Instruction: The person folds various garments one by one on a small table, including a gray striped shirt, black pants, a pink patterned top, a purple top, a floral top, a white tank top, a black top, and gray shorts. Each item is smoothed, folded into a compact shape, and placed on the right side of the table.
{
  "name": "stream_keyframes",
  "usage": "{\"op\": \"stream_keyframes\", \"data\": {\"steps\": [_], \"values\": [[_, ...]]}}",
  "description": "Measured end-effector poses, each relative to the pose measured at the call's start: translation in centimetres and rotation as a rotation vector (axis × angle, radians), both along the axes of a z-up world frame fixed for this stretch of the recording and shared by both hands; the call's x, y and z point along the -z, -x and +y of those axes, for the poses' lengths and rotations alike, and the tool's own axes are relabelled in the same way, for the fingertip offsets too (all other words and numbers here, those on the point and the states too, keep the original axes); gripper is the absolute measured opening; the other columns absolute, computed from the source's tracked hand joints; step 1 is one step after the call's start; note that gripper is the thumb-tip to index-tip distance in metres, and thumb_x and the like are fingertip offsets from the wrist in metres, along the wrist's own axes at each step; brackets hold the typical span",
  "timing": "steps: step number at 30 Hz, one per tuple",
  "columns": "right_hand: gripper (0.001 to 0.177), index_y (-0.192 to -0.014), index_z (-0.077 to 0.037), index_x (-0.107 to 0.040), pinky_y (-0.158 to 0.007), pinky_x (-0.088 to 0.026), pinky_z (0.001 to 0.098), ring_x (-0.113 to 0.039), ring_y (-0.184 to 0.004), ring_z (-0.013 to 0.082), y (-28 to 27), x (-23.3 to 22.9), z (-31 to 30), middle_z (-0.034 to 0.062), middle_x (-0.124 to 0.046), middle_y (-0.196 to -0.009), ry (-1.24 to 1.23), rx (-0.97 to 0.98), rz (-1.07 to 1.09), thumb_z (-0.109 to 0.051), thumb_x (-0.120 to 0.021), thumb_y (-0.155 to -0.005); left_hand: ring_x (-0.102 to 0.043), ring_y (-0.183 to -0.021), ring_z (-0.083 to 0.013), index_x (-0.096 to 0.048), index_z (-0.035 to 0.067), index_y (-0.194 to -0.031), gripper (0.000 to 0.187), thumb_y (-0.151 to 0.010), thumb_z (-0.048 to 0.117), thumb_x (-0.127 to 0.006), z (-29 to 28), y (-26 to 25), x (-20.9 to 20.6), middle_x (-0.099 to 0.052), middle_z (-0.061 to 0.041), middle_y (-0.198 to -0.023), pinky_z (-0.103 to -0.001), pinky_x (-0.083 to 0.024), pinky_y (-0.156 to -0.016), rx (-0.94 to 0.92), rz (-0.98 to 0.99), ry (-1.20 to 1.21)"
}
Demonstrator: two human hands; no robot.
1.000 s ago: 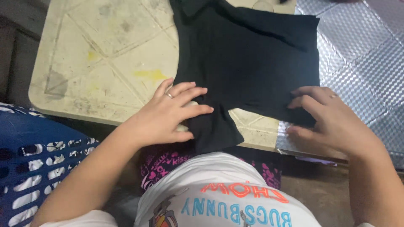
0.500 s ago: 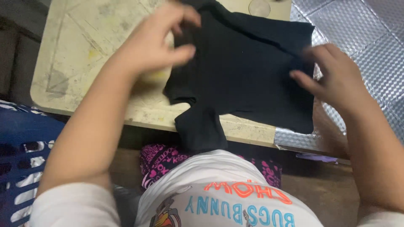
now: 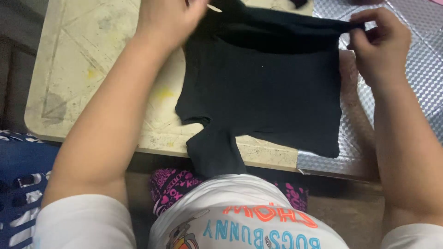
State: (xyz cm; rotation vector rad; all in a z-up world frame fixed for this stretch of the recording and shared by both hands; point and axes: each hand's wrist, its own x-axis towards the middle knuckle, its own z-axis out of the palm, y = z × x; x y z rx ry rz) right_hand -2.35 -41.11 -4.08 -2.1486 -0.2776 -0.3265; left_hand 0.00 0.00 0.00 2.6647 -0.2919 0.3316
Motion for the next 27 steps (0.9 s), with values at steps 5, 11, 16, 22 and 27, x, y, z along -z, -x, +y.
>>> {"op": "stream_keyframes", "data": {"steps": [5,11,16,22,27], "values": [[0.019,-0.113,-0.001,-0.067,-0.093,-0.059,0.0288,-0.071,-0.104,0.0171,4.2,-1.2,-1.5,0.0102,-0.069,-0.117,0.168,-0.123,-0.155,0.011,-0.066,-0.099,-0.068,-0.101,-0.0294,-0.070,0.012,-0.112,0.024,-0.090,0.015,-0.078,0.7,7.5,-2.2,-0.070,-0.007,-0.106,-0.043,-0.051,-0.089,0.560,-0.283,-0.123],[0.022,-0.099,-0.002,-0.073,-0.094,-0.054,0.0398,-0.067,-0.105,0.0278,10.2,-3.6,0.9,0.0121,-0.074,-0.115,0.670,-0.184,-0.193,0.003,-0.077,-0.078,-0.066,-0.085,-0.0274,-0.072,0.016,-0.108,0.033,-0.079,0.028,-0.083,0.8,12.9,-2.0,-0.069,-0.003,-0.093,-0.042,-0.048,-0.082,0.625,0.048,-0.143],[0.020,-0.102,-0.004,-0.076,-0.098,-0.047,0.0423,-0.064,-0.107,0.0266,12.8,-2.7,-1.7,0.0117,-0.074,-0.119,0.687,-0.184,-0.218,-0.007,-0.077,-0.082,-0.066,-0.090,-0.0254,-0.073,0.017,-0.114,0.043,-0.075,0.033,-0.082,0.9,16.1,-3.7,-0.070,-0.002,-0.098,-0.041,-0.047,-0.086,0.644,0.222,0.003],[0.051,-0.106,-0.009,-0.075,-0.090,-0.050,0.0413,-0.066,-0.101,0.0258,16.5,-1.9,-1.1,0.0090,-0.071,-0.118,0.702,-0.568,-0.057,-0.036,-0.083,-0.064,-0.052,-0.124,-0.0313,-0.073,0.019,-0.120,0.058,-0.063,0.024,-0.079,0.3,20.4,-1.8,-0.059,-0.011,-0.134,-0.049,-0.032,-0.108,0.678,0.194,-0.053],[0.029,-0.095,-0.008,-0.063,-0.090,-0.054,0.0396,-0.067,-0.109,0.0285,17.4,0.7,-2.4,0.0091,-0.070,-0.122,0.674,-0.418,-0.130,-0.018,-0.080,-0.073,-0.049,-0.126,-0.0288,-0.072,0.021,-0.104,0.025,-0.081,0.029,-0.080,-0.3,21.2,0.4,-0.061,-0.007,-0.135,-0.052,-0.027,-0.113,0.582,0.026,-0.030]]}}
